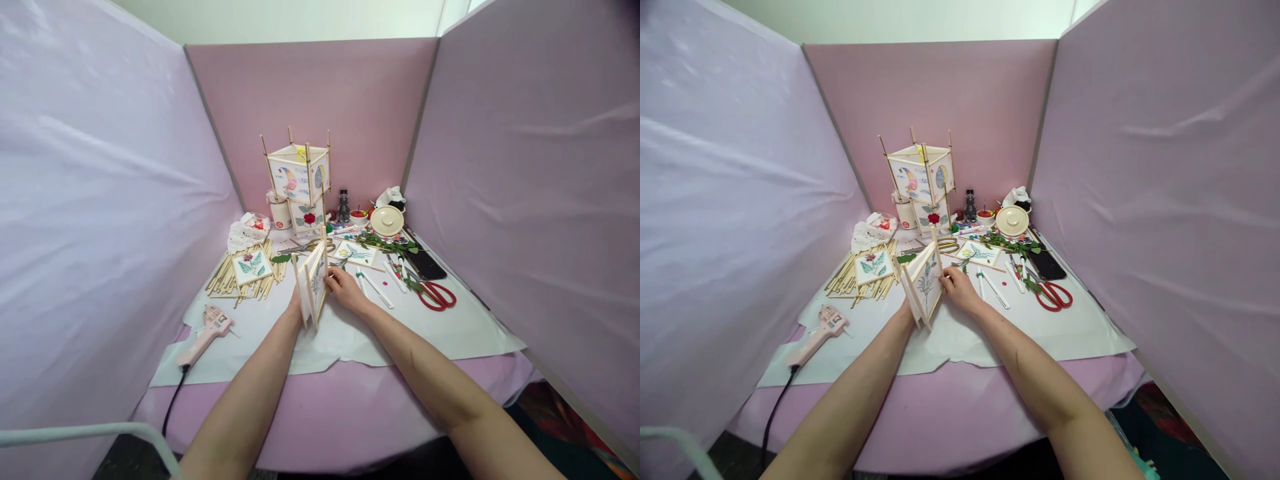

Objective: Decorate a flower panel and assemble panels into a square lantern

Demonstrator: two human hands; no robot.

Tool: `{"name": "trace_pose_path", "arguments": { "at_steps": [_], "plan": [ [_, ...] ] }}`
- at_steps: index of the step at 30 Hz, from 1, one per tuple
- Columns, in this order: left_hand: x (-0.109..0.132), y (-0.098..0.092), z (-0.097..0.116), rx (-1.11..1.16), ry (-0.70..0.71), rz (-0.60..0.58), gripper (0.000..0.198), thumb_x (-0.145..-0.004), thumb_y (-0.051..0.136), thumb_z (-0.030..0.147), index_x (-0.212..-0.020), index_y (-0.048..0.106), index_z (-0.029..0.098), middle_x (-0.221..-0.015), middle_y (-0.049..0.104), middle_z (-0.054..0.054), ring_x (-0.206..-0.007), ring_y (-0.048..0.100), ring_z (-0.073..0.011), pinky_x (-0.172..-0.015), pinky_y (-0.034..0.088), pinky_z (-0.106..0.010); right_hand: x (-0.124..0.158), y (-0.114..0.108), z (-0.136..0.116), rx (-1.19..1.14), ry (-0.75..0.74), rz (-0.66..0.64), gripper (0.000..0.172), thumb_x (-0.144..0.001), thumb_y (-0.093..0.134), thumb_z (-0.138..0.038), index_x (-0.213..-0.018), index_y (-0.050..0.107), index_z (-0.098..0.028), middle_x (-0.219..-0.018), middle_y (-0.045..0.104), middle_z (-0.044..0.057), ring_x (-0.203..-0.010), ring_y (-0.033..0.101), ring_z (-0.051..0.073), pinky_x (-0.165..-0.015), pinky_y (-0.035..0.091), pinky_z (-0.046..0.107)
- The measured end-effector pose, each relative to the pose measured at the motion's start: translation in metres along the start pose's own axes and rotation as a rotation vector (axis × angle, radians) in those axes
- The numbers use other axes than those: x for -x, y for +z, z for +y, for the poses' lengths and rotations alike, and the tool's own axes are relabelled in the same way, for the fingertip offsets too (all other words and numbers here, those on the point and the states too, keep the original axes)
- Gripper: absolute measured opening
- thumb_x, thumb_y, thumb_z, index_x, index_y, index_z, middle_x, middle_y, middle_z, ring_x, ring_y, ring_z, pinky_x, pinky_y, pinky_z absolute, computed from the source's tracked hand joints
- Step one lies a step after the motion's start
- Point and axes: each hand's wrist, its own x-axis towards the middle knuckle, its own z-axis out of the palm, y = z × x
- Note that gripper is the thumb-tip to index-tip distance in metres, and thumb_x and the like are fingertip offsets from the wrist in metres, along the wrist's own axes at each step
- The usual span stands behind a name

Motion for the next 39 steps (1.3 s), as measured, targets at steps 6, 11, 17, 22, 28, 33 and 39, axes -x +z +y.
{"name": "trace_pose_path", "arguments": {
  "at_steps": [6,11,17,22,28,33,39],
  "plan": [
    [0.007,-0.012,0.048,-0.007,0.177,0.199,0.039,-0.069,0.076,0.038,-0.103,0.068,0.02,-0.086,0.065,-0.001,-0.073,0.058,-0.012,-0.066,0.048,-0.022,0.0,-0.002,0.001,0.039,0.044,0.036,0.014,-0.087,0.044,-0.026,-0.082,0.055,-0.021,-0.074,0.057,0.0,-0.077,0.053,0.019,-0.071,0.038,0.029],
    [0.042,-0.011,0.128,-0.276,0.478,-0.118,0.048,-0.082,0.06,0.057,-0.108,0.072,0.018,-0.108,0.061,-0.01,-0.081,0.054,-0.0128,-0.072,0.047,-0.024,-0.001,-0.002,0.001,0.051,0.038,0.036,0.015,-0.088,0.044,-0.025,-0.083,0.057,-0.02,-0.077,0.059,0.001,-0.078,0.054,0.019,-0.072,0.039,0.029],
    [0.066,0.004,0.153,-0.618,0.388,-0.326,0.037,-0.078,0.073,0.033,-0.113,0.07,0.022,-0.11,0.064,-0.009,-0.096,0.059,-0.0196,-0.081,0.05,-0.029,0.001,-0.002,-0.001,0.078,0.031,0.052,0.015,-0.089,0.045,-0.022,-0.087,0.059,-0.019,-0.087,0.063,0.003,-0.081,0.056,0.019,-0.074,0.041,0.03],
    [0.065,0.014,0.145,-0.643,0.343,-0.391,0.026,-0.077,0.074,0.032,-0.1,0.074,0.019,-0.101,0.065,-0.008,-0.091,0.061,-0.0195,-0.078,0.051,-0.03,0.002,-0.002,0.0,0.171,-0.046,0.121,0.016,-0.089,0.047,-0.018,-0.089,0.063,-0.019,-0.091,0.065,0.005,-0.084,0.057,0.019,-0.077,0.041,0.03],
    [0.066,0.021,0.146,-0.768,0.384,-0.325,0.018,-0.079,0.071,0.035,-0.088,0.076,0.02,-0.092,0.066,-0.006,-0.082,0.06,-0.0158,-0.071,0.048,-0.026,0.004,-0.004,-0.004,0.231,-0.071,0.164,0.019,-0.091,0.047,-0.016,-0.088,0.065,-0.02,-0.087,0.065,0.004,-0.081,0.056,0.018,-0.074,0.04,0.028],
    [0.062,0.024,0.15,-0.839,0.38,-0.315,0.022,-0.08,0.068,0.037,-0.088,0.076,0.018,-0.083,0.064,-0.005,-0.064,0.053,-0.011,-0.055,0.043,-0.023,0.002,-0.009,-0.007,0.263,-0.056,0.174,0.017,-0.09,0.05,-0.014,-0.085,0.066,-0.019,-0.083,0.064,0.004,-0.079,0.056,0.018,-0.073,0.04,0.027],
    [0.056,0.04,0.165,-0.96,0.395,-0.365,0.019,-0.079,0.066,0.034,-0.073,0.073,0.017,-0.066,0.061,-0.002,-0.056,0.052,-0.0097,-0.052,0.043,-0.02,0.001,-0.018,-0.009,0.291,-0.007,0.135,0.018,-0.089,0.05,-0.013,-0.084,0.067,-0.019,-0.083,0.064,0.004,-0.08,0.057,0.018,-0.074,0.042,0.028]
  ]
}}
